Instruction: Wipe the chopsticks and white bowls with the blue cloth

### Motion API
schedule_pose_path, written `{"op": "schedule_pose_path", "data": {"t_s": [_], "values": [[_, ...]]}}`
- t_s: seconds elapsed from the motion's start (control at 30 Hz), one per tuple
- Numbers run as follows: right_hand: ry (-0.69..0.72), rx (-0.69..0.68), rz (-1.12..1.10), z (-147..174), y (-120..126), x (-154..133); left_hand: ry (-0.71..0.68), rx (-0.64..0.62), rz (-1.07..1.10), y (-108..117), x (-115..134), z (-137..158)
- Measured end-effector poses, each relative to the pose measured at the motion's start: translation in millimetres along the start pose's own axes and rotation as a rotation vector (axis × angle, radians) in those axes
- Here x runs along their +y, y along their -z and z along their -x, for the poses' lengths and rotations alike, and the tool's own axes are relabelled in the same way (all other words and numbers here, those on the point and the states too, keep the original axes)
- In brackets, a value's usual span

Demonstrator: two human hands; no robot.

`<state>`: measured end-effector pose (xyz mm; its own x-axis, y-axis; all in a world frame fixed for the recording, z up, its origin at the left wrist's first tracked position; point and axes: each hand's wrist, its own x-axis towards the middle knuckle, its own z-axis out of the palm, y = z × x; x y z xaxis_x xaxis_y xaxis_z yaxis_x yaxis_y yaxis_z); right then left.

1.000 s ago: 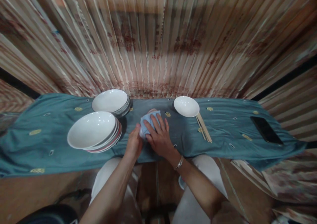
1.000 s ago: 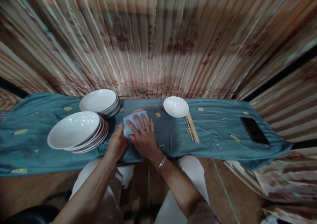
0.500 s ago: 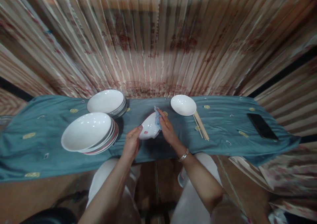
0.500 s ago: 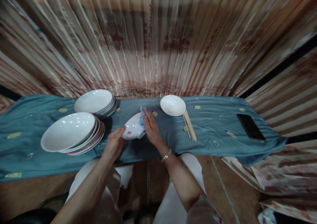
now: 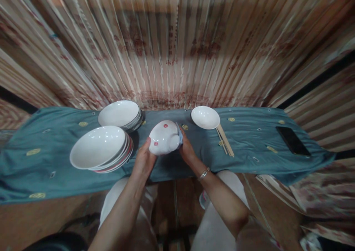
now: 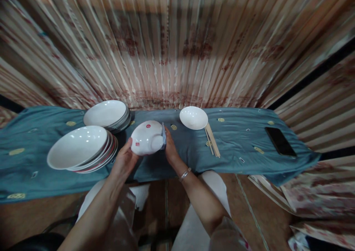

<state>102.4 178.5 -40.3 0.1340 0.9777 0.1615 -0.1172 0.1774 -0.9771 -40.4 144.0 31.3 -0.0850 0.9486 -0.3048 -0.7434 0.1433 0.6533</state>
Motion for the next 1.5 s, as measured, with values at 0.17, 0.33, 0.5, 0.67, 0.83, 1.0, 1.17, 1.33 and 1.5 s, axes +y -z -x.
{"op": "schedule_pose_path", "data": {"t_s": [0.17,0.33,0.5,0.67,0.83,1.0,1.17,1.33,1.5], "values": [[-0.074,0.028,-0.017,15,-10,1,0.081,0.036,0.134,-8,6,0],[-0.005,0.015,0.12,36,-16,-8,0.128,0.025,0.172,-9,11,0],[0.003,-0.035,0.276,56,-25,-12,0.135,0.026,0.2,-7,12,-2],[0.122,-0.161,0.514,80,-31,-10,0.104,0.032,0.286,-9,15,-6],[0.462,-0.322,0.797,93,-30,-14,0.111,0.031,0.335,-3,16,-11],[0.708,-0.388,1.017,79,-27,-28,0.046,-0.011,0.159,5,2,-10],[0.748,-0.341,1.157,60,-27,-50,-0.128,-0.034,-0.049,5,-6,-1],[0.708,-0.278,1.136,46,-23,-76,-0.141,-0.083,-0.189,3,-3,7],[0.571,-0.183,0.847,24,-9,-86,-0.072,-0.162,-0.21,-1,-5,12]]}}
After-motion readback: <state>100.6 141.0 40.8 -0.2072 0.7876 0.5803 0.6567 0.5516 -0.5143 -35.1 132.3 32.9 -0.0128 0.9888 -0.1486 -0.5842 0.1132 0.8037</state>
